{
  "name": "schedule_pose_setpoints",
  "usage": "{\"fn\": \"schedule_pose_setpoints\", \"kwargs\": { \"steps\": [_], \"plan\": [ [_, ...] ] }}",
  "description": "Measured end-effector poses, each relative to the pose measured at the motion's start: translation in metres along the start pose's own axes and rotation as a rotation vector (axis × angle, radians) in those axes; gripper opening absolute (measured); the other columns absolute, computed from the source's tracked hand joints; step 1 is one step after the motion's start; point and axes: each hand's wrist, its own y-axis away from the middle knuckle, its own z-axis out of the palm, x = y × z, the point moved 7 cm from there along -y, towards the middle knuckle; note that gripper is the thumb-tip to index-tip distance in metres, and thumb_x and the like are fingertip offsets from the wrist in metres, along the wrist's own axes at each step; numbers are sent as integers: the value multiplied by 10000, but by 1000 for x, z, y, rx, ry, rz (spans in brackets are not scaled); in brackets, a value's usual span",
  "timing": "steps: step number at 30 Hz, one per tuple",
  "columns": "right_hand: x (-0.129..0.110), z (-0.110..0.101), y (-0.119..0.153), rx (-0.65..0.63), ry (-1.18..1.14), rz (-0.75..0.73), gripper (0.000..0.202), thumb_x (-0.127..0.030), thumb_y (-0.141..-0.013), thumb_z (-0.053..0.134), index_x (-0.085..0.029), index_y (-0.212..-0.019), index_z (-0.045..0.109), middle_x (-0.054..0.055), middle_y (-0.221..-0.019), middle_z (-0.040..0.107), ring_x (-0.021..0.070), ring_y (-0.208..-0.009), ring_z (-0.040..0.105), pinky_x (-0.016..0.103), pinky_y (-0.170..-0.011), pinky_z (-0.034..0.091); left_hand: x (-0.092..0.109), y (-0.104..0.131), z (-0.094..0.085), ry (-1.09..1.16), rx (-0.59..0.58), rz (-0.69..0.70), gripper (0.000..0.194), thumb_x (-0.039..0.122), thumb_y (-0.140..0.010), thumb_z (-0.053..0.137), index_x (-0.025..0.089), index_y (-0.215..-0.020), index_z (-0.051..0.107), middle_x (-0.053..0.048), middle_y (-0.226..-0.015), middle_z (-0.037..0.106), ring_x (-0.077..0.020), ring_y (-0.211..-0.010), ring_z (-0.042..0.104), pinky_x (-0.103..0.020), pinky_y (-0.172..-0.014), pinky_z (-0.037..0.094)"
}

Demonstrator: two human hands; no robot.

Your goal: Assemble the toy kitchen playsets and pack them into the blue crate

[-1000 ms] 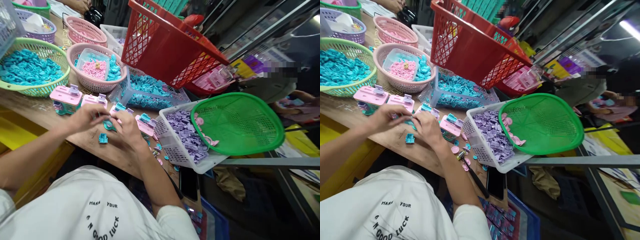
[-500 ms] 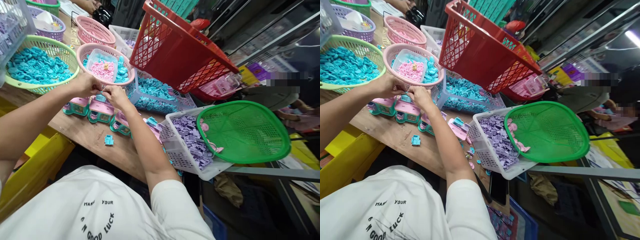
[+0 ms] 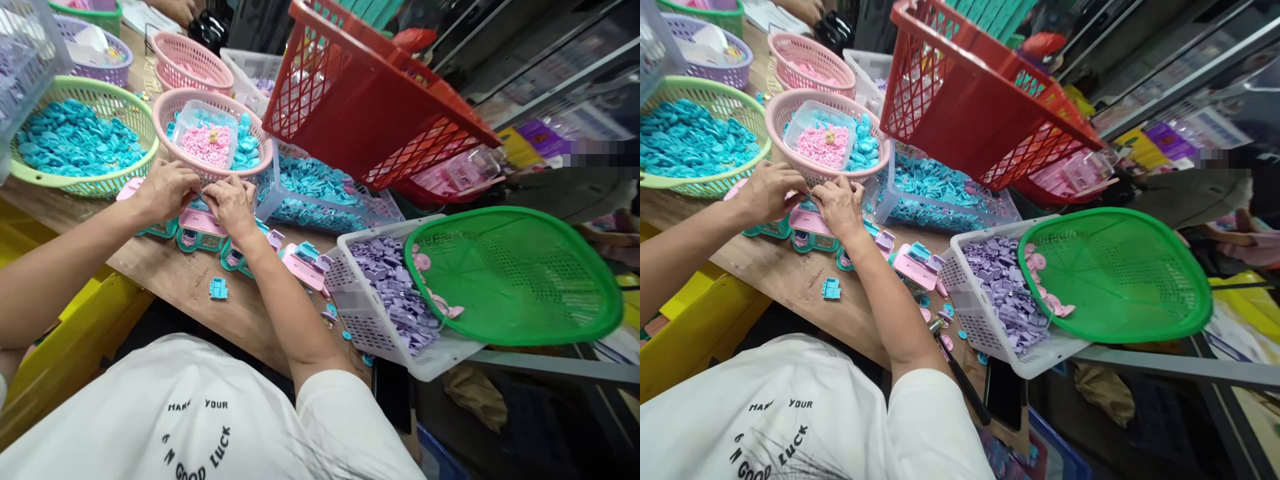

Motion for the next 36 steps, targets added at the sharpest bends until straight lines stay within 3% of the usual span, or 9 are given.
{"fn": "schedule_pose_setpoints", "kwargs": {
  "steps": [3,7,10,13,17,22,27,33,36],
  "plan": [
    [-19,-17,22,84,23,9,219,-288,-1057,548,-243,-1184,720,112,-1267,698,311,-1270,503,510,-1110,324,6,9,-12,-54,73,7,194,277,-904,571,208,-946,748,-106,-980,758,-335,-1060,655,-523,-923,476],
    [-44,-12,112,81,-2,-70,403,-423,-978,691,-213,-1321,660,140,-1298,648,300,-1191,564,461,-1033,452,34,63,-34,-64,337,47,247,291,-977,586,184,-1150,726,-139,-1155,741,-307,-1053,651,-500,-921,508],
    [-38,24,183,-47,-50,-65,499,-432,-860,824,-220,-1286,674,130,-1257,658,310,-1130,606,457,-935,548,63,118,-17,150,371,109,202,166,-988,569,178,-1141,699,-116,-1099,730,-226,-1001,666,-372,-872,550],
    [-19,44,209,16,-248,39,272,-268,-955,686,-213,-1220,716,116,-1140,686,262,-1061,657,416,-902,592,78,150,22,448,258,32,253,160,-1004,535,183,-1212,677,-116,-1151,705,-189,-1031,699,-310,-885,586],
    [-10,47,183,92,-827,235,214,-366,-996,613,-220,-1070,751,82,-1042,720,203,-947,706,337,-806,620,75,150,57,864,56,-231,419,368,-984,628,188,-1362,627,-123,-1223,714,-206,-1022,727,-341,-895,622],
    [-37,50,131,13,-1389,433,444,-627,-861,732,-227,-1054,721,46,-973,745,183,-834,732,309,-717,646,47,133,30,1248,86,-480,453,582,-866,759,145,-985,747,-74,-914,750,-161,-779,690,-249,-689,599],
    [-69,40,63,-40,-1378,231,564,-593,-762,837,-239,-1172,682,43,-1060,735,172,-850,717,301,-742,636,3,133,-12,1320,282,-731,597,694,-664,881,152,-879,757,-60,-839,743,-160,-710,680,-240,-613,579],
    [-84,25,-34,-110,-1101,-46,446,-503,-879,739,-214,-1209,660,29,-1009,724,143,-852,670,259,-753,581,-45,114,-56,1179,395,-725,675,710,-535,931,146,-866,763,-54,-812,735,-169,-723,680,-252,-634,579],
    [-83,28,-68,-210,-1026,-81,375,-436,-908,726,-198,-1192,670,25,-986,732,131,-835,658,246,-747,568,-69,100,-66,1089,362,-716,634,662,-568,926,134,-882,768,-52,-766,718,-168,-706,673,-268,-656,582]
  ]
}}
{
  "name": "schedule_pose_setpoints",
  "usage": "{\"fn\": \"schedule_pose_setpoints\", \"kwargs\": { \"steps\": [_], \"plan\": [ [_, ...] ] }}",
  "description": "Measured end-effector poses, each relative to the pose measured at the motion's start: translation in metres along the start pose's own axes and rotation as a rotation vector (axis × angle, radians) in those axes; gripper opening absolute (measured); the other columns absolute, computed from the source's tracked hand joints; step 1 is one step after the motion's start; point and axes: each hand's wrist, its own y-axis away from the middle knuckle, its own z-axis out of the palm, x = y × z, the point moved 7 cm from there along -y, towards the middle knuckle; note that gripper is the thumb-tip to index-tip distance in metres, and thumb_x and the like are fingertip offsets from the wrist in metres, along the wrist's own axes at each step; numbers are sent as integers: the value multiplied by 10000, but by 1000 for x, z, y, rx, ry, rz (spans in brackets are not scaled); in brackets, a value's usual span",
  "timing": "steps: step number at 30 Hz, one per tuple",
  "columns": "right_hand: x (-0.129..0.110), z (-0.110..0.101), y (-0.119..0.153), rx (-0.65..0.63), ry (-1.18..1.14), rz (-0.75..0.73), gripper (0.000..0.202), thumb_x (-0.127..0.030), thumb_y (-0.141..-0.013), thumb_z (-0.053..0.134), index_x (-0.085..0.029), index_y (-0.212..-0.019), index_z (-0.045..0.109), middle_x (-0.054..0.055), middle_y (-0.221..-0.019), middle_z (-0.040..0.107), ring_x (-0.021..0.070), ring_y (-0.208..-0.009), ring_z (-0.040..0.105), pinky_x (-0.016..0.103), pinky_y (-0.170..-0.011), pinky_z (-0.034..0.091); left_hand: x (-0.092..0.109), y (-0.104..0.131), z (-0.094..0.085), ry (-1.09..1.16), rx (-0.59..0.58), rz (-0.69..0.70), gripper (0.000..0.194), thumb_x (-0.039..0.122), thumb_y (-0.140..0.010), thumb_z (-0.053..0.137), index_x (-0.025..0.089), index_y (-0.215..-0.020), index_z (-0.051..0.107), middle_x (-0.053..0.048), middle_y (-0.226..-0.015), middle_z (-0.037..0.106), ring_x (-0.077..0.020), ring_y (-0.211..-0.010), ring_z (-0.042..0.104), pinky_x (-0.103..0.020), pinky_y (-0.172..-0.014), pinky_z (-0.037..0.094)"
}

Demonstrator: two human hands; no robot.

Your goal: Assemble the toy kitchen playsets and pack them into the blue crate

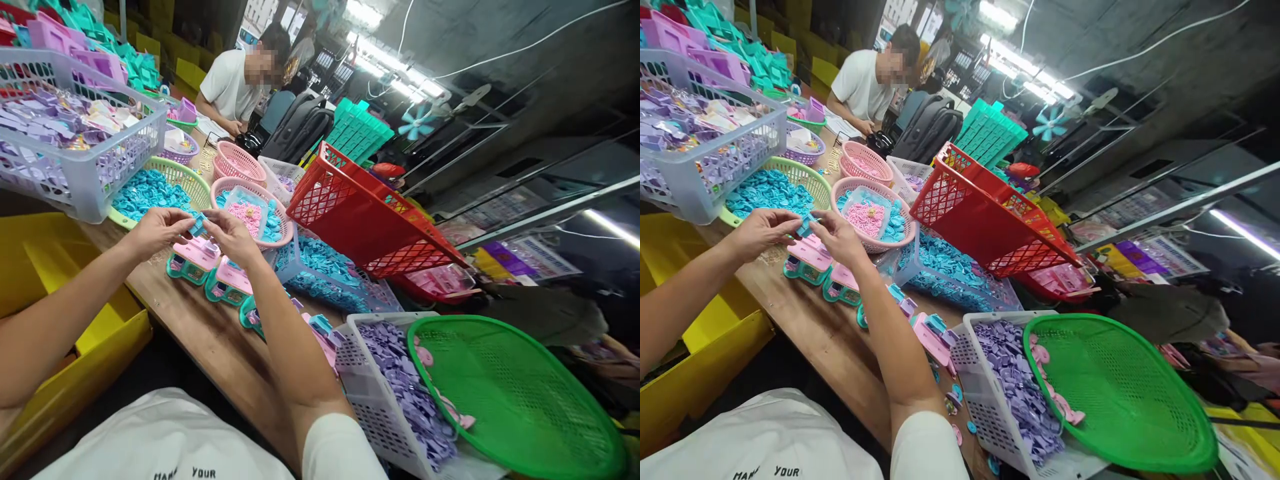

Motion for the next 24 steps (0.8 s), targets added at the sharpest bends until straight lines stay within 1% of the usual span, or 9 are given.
{"fn": "schedule_pose_setpoints", "kwargs": {
  "steps": [2,5,8,11,14,16,18,21,24],
  "plan": [
    [5,-3,-13,-48,17,55,338,-410,-919,718,-185,-1168,680,28,-984,744,128,-816,656,243,-733,567,0,-12,-4,-64,-20,-3,595,635,-612,905,128,-894,774,-55,-761,711,-173,-709,672,-284,-674,587],
    [3,-8,-23,-62,73,78,310,-370,-914,717,-168,-1148,696,42,-1023,755,136,-857,667,244,-749,561,-4,-22,-7,-121,-38,-2,586,628,-631,872,132,-928,776,-64,-809,720,-194,-751,682,-305,-694,589],
    [-9,-10,-30,-79,287,40,246,-313,-943,649,-146,-1106,725,54,-1007,753,146,-859,659,268,-790,539,-14,-26,-9,-271,-73,-11,611,641,-633,819,141,-983,783,-76,-874,745,-229,-794,691,-319,-701,572],
    [-20,2,-41,-216,648,-41,185,-196,-924,618,-129,-1010,767,60,-962,748,164,-881,644,289,-852,485,-23,-31,-13,-456,-56,6,661,672,-648,762,148,-1052,783,-95,-988,770,-245,-819,695,-320,-702,546],
    [-10,17,-53,-378,832,-45,116,-156,-882,683,-110,-954,761,46,-881,718,149,-827,598,264,-790,430,-27,-37,-15,-496,-52,41,710,713,-641,747,154,-1080,764,-108,-1061,774,-255,-888,706,-322,-759,545],
    [3,20,-59,-399,801,-9,136,-176,-861,734,-95,-970,732,16,-799,675,128,-750,551,245,-716,396,-28,-40,-16,-514,-49,49,726,729,-630,750,152,-1069,759,-111,-1050,776,-253,-890,707,-321,-778,545],
    [15,17,-61,-372,660,32,197,-211,-873,732,-96,-1029,699,-21,-737,633,112,-685,519,233,-661,379,-26,-40,-16,-547,-29,64,690,706,-660,736,151,-1068,762,-112,-1035,778,-245,-876,706,-312,-775,541],
    [28,9,-58,-364,407,74,220,-243,-884,713,-132,-1066,660,-72,-655,577,94,-599,477,220,-600,365,-20,-37,-14,-608,-15,93,551,613,-718,727,164,-1034,780,-89,-959,781,-229,-847,702,-292,-769,534],
    [35,6,-54,-384,259,76,213,-250,-855,743,-167,-1025,643,-96,-615,551,76,-558,446,206,-557,333,-17,-36,-10,-658,-19,92,436,539,-742,733,176,-973,804,-63,-844,770,-216,-795,690,-279,-758,530]
  ]
}}
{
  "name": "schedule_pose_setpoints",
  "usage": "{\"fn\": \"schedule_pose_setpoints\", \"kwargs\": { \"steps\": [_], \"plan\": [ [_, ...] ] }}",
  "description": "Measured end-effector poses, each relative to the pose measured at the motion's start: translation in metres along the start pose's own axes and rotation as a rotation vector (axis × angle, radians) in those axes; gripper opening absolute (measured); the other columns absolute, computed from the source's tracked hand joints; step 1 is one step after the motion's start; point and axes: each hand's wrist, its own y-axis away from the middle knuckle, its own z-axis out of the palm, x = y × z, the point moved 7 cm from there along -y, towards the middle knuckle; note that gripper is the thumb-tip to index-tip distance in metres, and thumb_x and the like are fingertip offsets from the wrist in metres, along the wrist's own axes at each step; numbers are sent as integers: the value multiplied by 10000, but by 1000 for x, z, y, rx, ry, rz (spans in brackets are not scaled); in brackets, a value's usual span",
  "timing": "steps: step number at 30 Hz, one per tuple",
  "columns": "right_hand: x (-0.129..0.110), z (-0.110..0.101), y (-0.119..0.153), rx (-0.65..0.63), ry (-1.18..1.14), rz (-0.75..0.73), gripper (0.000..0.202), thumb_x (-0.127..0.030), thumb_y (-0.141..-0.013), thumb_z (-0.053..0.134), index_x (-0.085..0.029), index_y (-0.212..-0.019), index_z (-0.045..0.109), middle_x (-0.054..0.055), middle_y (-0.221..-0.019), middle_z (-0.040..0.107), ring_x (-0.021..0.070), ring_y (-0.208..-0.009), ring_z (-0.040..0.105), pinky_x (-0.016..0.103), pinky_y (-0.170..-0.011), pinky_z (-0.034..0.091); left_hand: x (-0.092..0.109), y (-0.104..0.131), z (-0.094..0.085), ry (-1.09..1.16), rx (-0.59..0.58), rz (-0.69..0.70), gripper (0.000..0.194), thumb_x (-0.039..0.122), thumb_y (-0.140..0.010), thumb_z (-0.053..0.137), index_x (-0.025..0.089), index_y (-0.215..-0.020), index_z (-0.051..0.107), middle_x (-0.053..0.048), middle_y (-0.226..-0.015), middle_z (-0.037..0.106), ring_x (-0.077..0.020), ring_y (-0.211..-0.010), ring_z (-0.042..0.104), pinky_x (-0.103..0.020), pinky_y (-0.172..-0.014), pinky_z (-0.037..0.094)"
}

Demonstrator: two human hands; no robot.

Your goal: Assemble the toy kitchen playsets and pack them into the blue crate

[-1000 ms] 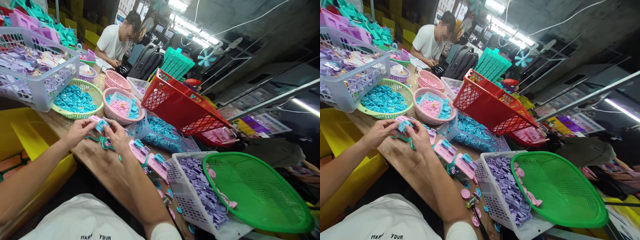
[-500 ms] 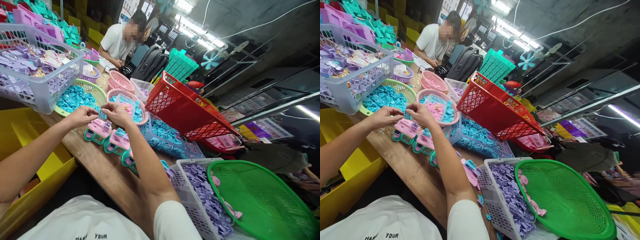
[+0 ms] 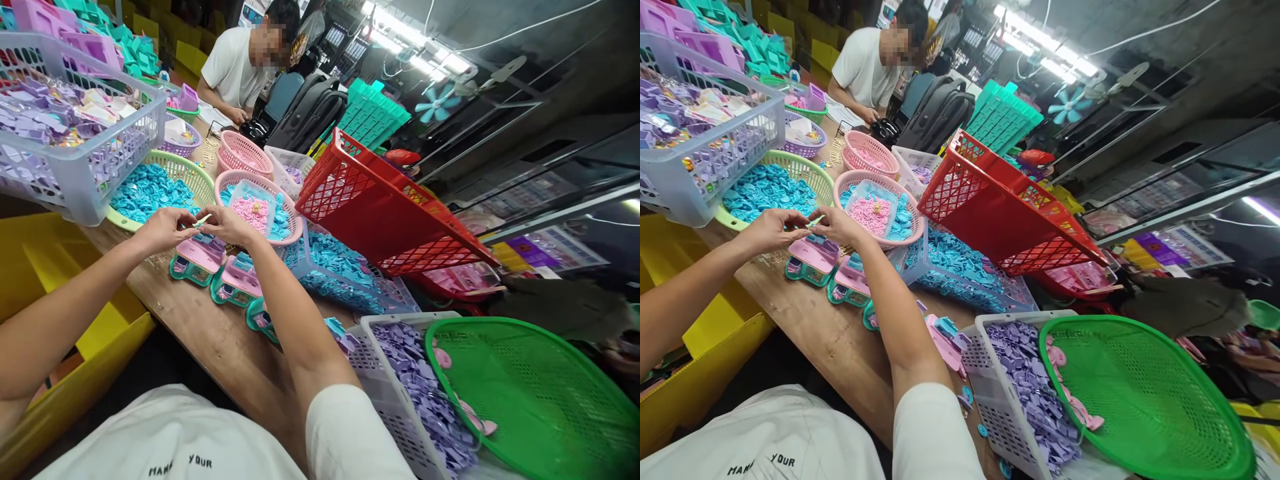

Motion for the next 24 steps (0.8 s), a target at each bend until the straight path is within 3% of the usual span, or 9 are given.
{"fn": "schedule_pose_setpoints", "kwargs": {
  "steps": [5,11,18,24],
  "plan": [
    [12,4,-2,63,-76,8,150,-247,-881,703,-173,-992,633,-101,-578,527,66,-527,398,196,-521,291,3,-1,1,-60,24,2,339,435,-752,713,169,-933,822,-65,-804,769,-205,-752,679,-279,-761,531],
    [15,7,0,149,-105,19,136,-197,-901,672,-166,-1028,635,-96,-597,513,82,-544,421,211,-550,314,2,-1,-1,-74,26,-4,326,441,-760,685,177,-908,806,-55,-789,763,-188,-709,656,-272,-733,505],
    [8,5,1,152,58,-69,94,-197,-910,694,-159,-987,657,-85,-629,543,92,-612,468,220,-633,363,6,-2,2,-129,48,2,573,754,-770,658,186,-795,733,-79,-813,764,-203,-759,654,-267,-671,449],
    [-8,5,3,207,141,-67,93,-136,-966,647,-164,-1040,694,-51,-784,663,104,-752,595,210,-756,438,8,-1,-10,-199,2,-102,685,838,-730,692,155,-780,701,-53,-763,719,-175,-719,593,-270,-655,410]
  ]
}}
